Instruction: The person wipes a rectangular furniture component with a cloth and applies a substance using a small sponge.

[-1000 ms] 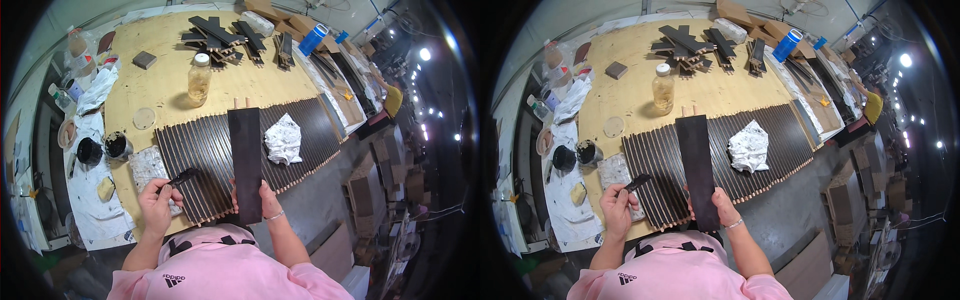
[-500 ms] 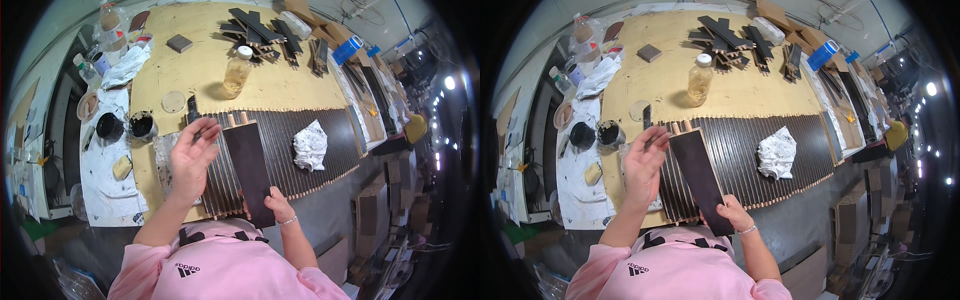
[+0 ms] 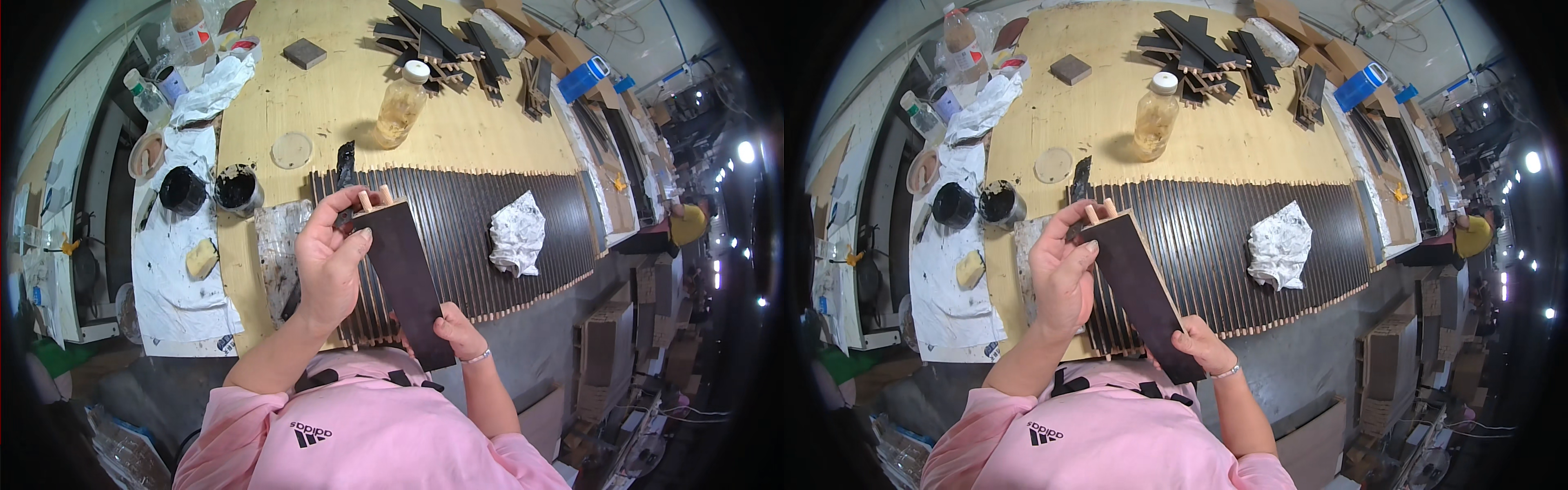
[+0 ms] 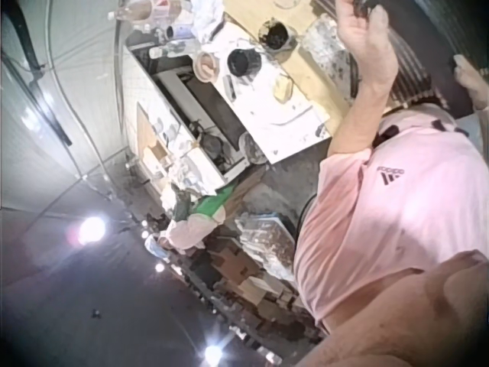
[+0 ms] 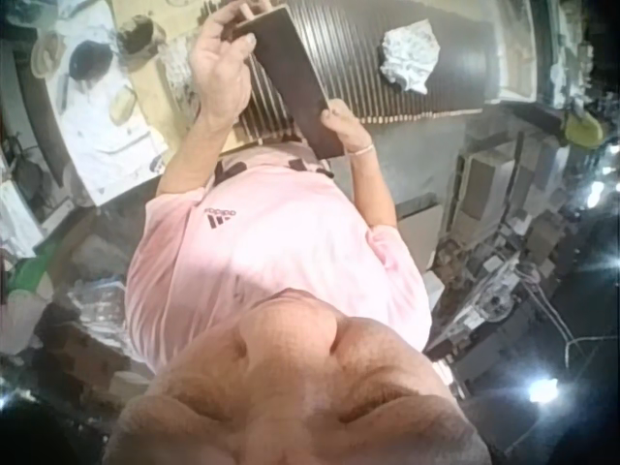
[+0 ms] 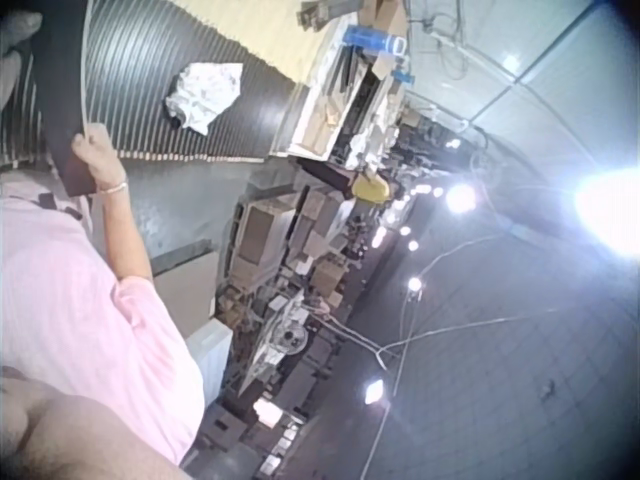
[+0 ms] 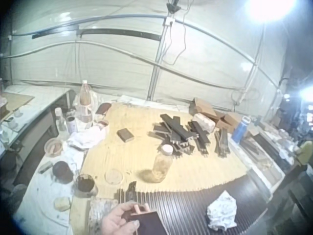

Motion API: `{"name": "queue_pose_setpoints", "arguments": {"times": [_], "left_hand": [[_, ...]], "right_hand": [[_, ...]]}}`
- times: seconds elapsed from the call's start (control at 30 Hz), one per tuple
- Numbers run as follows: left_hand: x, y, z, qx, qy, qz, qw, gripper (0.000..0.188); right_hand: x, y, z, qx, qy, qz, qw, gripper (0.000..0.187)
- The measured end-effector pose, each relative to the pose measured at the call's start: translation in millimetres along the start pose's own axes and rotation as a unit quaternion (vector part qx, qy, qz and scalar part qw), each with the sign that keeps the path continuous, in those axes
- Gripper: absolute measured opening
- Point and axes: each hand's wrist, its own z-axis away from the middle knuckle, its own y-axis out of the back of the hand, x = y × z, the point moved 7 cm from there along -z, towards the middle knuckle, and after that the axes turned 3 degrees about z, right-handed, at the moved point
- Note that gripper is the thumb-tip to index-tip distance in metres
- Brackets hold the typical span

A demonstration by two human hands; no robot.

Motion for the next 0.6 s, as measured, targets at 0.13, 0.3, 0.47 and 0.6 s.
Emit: {"name": "queue_pose_setpoints", "arguments": {"times": [0.13,0.3,0.47,0.6], "left_hand": [[1.6,-0.6,1.1,-0.008,-0.001,0.0,1.0,0.045],[1.9,3.5,0.6,-0.005,-0.009,0.009,1.0,0.048],[4.2,0.7,1.4,-0.001,-0.011,0.007,1.0,0.044],[0.5,5.3,3.0,0.013,-0.005,0.01,1.0,0.044]], "right_hand": [[-0.5,0.7,-1.9,-0.002,0.002,0.0,1.0,0.058],[-2.6,1.4,-3.3,0.007,-0.004,0.022,1.0,0.058],[-1.7,3.6,-2.7,0.007,-0.007,0.03,0.999,0.058],[-3.3,3.8,-2.2,0.012,-0.009,0.043,0.999,0.058]]}}
